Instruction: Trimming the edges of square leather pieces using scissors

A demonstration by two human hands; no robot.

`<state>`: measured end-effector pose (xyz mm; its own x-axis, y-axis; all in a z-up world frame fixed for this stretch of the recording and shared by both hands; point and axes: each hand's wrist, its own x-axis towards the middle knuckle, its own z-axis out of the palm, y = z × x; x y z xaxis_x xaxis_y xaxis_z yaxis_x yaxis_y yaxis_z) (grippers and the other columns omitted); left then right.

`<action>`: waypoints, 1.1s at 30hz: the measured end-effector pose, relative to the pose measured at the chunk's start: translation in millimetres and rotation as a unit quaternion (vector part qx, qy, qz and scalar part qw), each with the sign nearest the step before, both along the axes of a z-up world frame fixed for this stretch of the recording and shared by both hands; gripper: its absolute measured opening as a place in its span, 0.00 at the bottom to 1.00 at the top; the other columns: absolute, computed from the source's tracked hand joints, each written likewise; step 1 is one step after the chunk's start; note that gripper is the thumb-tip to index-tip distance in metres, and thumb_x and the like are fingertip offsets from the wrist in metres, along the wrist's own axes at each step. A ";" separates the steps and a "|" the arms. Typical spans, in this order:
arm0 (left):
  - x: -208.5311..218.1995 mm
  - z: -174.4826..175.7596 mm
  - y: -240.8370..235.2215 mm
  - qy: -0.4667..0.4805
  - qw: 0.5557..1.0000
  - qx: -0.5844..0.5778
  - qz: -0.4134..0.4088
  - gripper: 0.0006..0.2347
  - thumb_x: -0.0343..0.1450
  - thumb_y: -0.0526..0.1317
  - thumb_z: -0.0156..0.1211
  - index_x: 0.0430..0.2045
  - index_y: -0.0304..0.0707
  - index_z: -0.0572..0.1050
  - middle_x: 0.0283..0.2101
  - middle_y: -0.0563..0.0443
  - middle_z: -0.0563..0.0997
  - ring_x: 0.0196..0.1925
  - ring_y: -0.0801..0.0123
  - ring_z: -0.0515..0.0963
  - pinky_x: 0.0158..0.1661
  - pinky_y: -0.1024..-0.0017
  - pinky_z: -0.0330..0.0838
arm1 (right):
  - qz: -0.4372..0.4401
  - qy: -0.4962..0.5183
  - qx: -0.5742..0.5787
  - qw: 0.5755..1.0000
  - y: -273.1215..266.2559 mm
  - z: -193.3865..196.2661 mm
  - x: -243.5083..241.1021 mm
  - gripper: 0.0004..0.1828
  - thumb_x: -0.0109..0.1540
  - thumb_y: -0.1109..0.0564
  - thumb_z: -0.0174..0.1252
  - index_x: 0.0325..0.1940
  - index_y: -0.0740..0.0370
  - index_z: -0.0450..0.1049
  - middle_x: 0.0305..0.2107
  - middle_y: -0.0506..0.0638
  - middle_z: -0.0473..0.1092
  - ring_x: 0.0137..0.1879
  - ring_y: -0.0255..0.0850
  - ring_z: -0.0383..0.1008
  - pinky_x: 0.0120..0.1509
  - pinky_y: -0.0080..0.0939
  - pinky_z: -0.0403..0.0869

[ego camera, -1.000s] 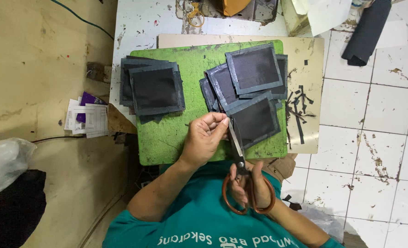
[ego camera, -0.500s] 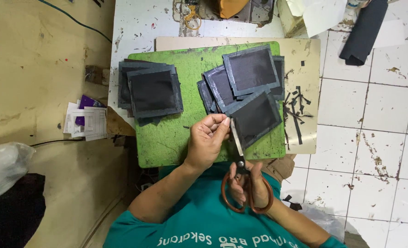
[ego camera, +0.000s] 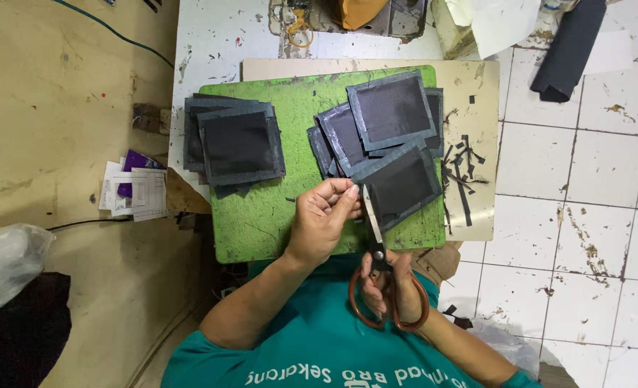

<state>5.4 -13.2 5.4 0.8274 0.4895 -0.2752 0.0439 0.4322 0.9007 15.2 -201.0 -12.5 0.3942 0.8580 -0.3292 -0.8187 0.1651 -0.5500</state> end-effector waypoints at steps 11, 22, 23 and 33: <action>-3.0 3.4 7.7 -0.013 0.998 0.029 -0.051 0.06 0.77 0.35 0.57 0.39 0.31 0.79 0.35 0.49 0.84 0.36 0.75 0.83 0.40 0.76 0.84 | 0.023 -0.041 0.001 0.999 -3.7 -1.7 5.4 0.42 0.65 0.23 0.43 0.40 0.70 0.69 0.14 0.49 0.62 0.13 0.34 0.59 0.14 0.33 0.65; -5.1 -1.4 7.5 -0.041 0.997 0.010 -0.071 0.05 0.77 0.34 0.56 0.39 0.32 0.78 0.36 0.49 0.84 0.38 0.74 0.83 0.44 0.75 0.84 | 0.014 -0.075 -0.047 0.996 -0.5 5.6 12.8 0.42 0.64 0.23 0.46 0.40 0.69 0.68 0.13 0.49 0.61 0.12 0.33 0.58 0.13 0.32 0.62; -4.9 -0.4 7.9 -0.037 0.997 0.009 -0.070 0.05 0.77 0.34 0.56 0.39 0.31 0.78 0.37 0.48 0.84 0.38 0.73 0.84 0.44 0.74 0.84 | 0.015 -0.084 -0.034 0.996 0.5 7.1 13.7 0.41 0.65 0.24 0.46 0.41 0.70 0.68 0.13 0.49 0.61 0.12 0.32 0.58 0.13 0.31 0.62; -0.1 -8.0 0.1 -0.005 0.998 -0.060 -0.011 0.08 0.76 0.34 0.60 0.41 0.24 0.79 0.34 0.44 0.85 0.37 0.73 0.83 0.41 0.66 0.86 | -0.013 -0.050 -0.057 0.997 -17.7 -31.4 10.9 0.52 0.64 0.18 0.41 0.42 0.78 0.67 0.10 0.50 0.59 0.07 0.32 0.59 0.08 0.33 0.65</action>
